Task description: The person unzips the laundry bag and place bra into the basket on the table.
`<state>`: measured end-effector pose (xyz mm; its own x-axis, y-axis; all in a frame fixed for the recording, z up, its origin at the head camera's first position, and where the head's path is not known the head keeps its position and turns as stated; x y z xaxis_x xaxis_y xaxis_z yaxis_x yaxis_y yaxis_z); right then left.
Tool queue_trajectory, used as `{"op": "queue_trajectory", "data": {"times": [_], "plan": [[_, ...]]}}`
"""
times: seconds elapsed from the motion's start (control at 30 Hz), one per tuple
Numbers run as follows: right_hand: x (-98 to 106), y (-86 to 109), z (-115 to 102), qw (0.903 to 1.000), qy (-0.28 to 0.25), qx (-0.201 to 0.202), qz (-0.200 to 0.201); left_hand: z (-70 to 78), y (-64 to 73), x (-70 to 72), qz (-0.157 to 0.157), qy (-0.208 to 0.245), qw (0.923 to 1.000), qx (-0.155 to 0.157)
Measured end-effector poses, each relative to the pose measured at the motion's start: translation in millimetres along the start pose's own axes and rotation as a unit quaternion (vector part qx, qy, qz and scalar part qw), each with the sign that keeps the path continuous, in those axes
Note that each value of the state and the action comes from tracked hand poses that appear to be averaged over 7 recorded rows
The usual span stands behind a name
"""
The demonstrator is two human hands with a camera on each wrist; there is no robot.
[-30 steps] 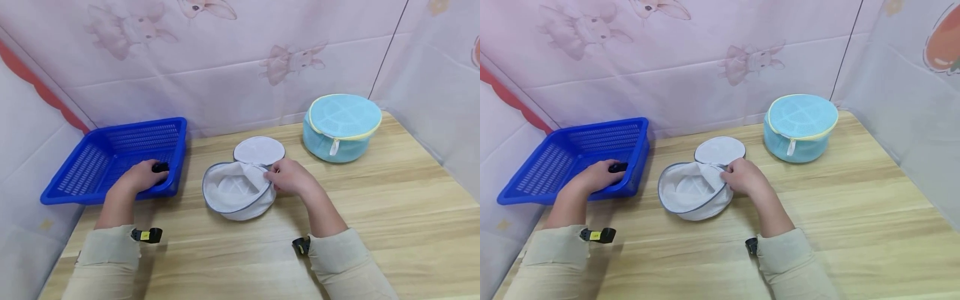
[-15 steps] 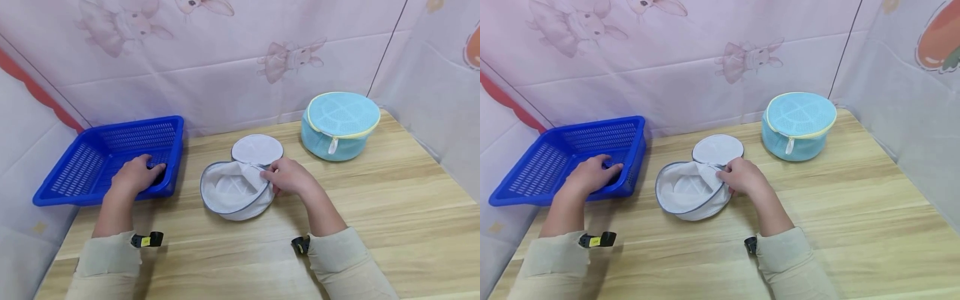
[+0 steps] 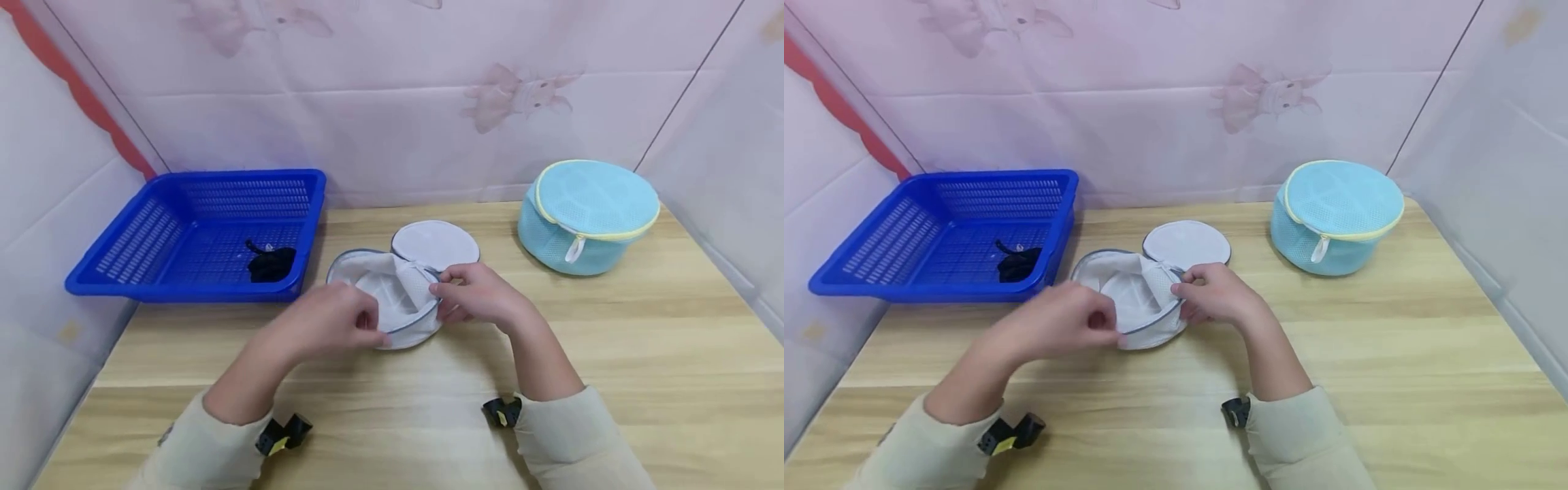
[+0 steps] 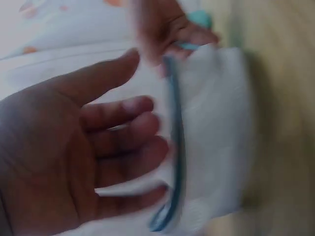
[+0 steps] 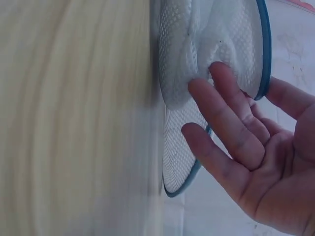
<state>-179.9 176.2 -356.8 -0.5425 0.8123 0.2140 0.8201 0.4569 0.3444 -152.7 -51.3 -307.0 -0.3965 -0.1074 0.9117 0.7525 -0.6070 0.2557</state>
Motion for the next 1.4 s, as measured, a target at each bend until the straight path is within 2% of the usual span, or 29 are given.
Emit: {"op": "queue_trajectory", "data": {"times": [0.07, 0.13, 0.23, 0.33, 0.4, 0.5, 0.63, 0.7, 0.77, 0.93, 1.0, 1.1, 1.23, 1.4], "plan": [[-0.7, -0.3, 0.8, 0.9998, -0.018, 0.012, 0.002, -0.8, -8.1, -15.3, -0.038, -0.019, 0.999, 0.012], [-0.8, -2.6, -1.0, 0.9998, -0.007, 0.015, 0.01, -5.0, -15.1, -26.2, -0.048, -0.038, 0.9977, 0.028], [-0.9, -9.6, -9.9, 0.999, 0.039, 0.018, 0.014, -14.0, -23.4, -33.6, -0.021, -0.072, 0.996, 0.049], [-0.5, -20.6, -20.6, 0.9948, 0.098, 0.026, 0.005, -22.9, -28.9, -33.3, 0.009, -0.096, 0.9926, 0.073], [-0.1, -28.6, -25.2, 0.9921, 0.124, 0.018, -0.003, -28.2, -31.5, -31.9, 0.016, -0.103, 0.9897, 0.099], [0.2, -41.6, -28.2, 0.988, 0.154, 0.003, -0.014, -33.5, -34.3, -29.5, 0.015, -0.088, 0.9859, 0.141], [-2.2, -60.0, -28.7, 0.9809, 0.192, -0.021, -0.026, -34.6, -35.5, -30.1, 0.004, -0.045, 0.9793, 0.197], [-4.3, -70.3, -29.8, 0.974, 0.225, -0.013, -0.025, -31.5, -35.2, -31.3, 0.006, -0.029, 0.977, 0.211], [-6.2, -80.0, -32.8, 0.963, 0.269, -0.002, -0.017, -25.9, -35.3, -31.5, 0.009, -0.014, 0.9775, 0.21], [-9.2, -96.8, -43.8, 0.9256, 0.378, 0.019, 0.004, -9.2, -36.3, -26.2, 0.013, 0.022, 0.9826, 0.184], [-8.8, -98.1, -47.5, 0.9058, 0.422, 0.032, 0.006, -4.8, -36.8, -23.2, 0.017, 0.033, 0.9838, 0.176], [-3.7, -90.8, -51.9, 0.8658, 0.493, 0.081, 0.035, -1.1, -37.4, -19.8, 0.025, 0.042, 0.9849, 0.166], [15.4, -68.5, -53.1, 0.8037, 0.559, 0.165, 0.119, -1.1, -38.1, -18.1, 0.036, 0.045, 0.9852, 0.161], [60.2, -27.0, -47.7, 0.7461, 0.583, 0.239, 0.216, 1.1, -39.0, -15.0, 0.051, 0.065, 0.9862, 0.143]]}}
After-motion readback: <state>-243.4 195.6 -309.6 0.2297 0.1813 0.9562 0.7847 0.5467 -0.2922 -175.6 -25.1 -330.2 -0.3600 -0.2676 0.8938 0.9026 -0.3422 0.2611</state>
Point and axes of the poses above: each hand's wrist, its own y-axis away from the middle knuckle, its own x-axis out of the back of the hand, z = x × y, the point moved 3 cm from there along -y, towards the middle knuckle, and after that the axes turned 7 degrees about -z, right-handed, at the moved point
